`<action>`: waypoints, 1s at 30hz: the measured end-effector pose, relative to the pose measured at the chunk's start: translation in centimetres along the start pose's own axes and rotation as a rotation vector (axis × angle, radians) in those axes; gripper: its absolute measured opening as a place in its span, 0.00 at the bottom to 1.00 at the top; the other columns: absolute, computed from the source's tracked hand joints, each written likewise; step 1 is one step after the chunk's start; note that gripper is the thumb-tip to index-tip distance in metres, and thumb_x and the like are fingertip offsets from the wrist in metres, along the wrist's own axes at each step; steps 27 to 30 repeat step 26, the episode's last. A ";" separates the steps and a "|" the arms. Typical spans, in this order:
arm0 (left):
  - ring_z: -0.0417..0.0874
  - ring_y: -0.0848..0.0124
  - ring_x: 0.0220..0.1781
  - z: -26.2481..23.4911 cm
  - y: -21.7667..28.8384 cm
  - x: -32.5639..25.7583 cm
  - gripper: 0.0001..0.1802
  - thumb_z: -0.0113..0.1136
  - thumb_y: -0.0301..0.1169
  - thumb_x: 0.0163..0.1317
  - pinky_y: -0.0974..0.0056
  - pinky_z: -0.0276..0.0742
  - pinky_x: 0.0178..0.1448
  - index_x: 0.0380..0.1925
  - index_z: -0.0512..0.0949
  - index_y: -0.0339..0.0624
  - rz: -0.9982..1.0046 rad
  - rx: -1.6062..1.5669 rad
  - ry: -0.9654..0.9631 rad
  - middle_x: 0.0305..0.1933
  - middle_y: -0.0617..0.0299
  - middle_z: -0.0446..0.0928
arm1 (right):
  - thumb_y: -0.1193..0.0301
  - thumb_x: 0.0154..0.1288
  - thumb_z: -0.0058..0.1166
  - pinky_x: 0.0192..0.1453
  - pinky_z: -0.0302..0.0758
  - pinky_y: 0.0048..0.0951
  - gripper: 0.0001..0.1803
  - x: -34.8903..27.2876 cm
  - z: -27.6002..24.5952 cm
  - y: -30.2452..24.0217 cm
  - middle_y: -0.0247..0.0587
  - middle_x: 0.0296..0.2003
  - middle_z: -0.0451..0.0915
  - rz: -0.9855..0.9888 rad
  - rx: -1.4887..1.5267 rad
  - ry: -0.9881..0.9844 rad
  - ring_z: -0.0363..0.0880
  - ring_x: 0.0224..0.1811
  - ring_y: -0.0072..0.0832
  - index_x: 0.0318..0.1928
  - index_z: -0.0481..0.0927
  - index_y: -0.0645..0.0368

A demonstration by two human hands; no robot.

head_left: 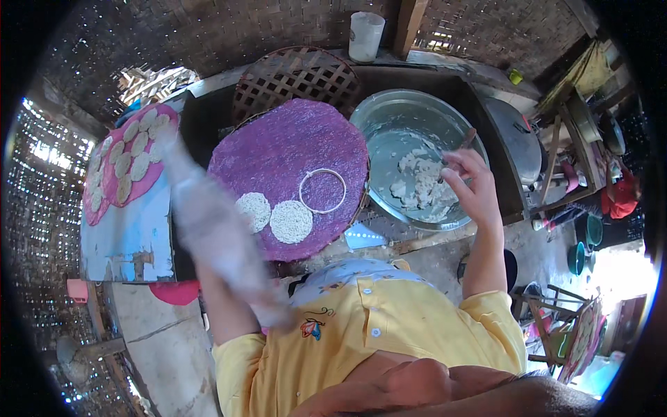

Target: The person uses a wooden tool and a spoon to place dough into a circular ring mold on a purple tray, presses the dough flat, and then removes the ring. The person repeats this process several times to create multiple dough discs.

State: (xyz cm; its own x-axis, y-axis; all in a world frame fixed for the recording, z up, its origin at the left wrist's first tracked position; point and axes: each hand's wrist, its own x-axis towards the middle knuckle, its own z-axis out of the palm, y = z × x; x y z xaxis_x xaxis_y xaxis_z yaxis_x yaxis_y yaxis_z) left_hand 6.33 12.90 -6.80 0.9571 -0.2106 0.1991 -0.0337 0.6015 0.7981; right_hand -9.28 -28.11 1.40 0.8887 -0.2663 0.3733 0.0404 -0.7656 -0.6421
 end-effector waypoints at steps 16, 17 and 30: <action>0.77 0.59 0.20 27.5 -11.1 1.1 0.06 0.59 0.30 0.33 0.58 0.72 0.27 0.14 0.73 0.43 0.701 1.466 -0.849 0.17 0.56 0.74 | 0.81 0.39 0.56 0.40 0.69 0.37 0.19 0.4 -4.9 -2.1 0.49 0.32 0.69 -0.393 0.065 -0.258 0.71 0.35 0.40 0.35 0.64 0.62; 0.77 0.59 0.22 27.7 -11.3 0.8 0.07 0.59 0.30 0.32 0.58 0.72 0.34 0.15 0.74 0.42 0.682 1.471 -0.851 0.18 0.57 0.74 | 0.81 0.42 0.54 0.38 0.70 0.33 0.17 1.2 -6.1 -1.7 0.44 0.32 0.66 -0.297 0.133 -0.271 0.71 0.33 0.35 0.33 0.62 0.60; 0.62 0.53 0.59 24.0 -13.0 4.3 0.38 0.67 0.36 0.37 0.62 0.55 0.63 0.52 0.66 0.40 0.028 0.958 -0.572 0.57 0.48 0.62 | 0.74 0.54 0.49 0.15 0.65 0.15 0.15 2.4 -13.9 7.7 0.35 0.26 0.69 -0.065 0.756 0.478 0.68 0.16 0.17 0.40 0.60 0.56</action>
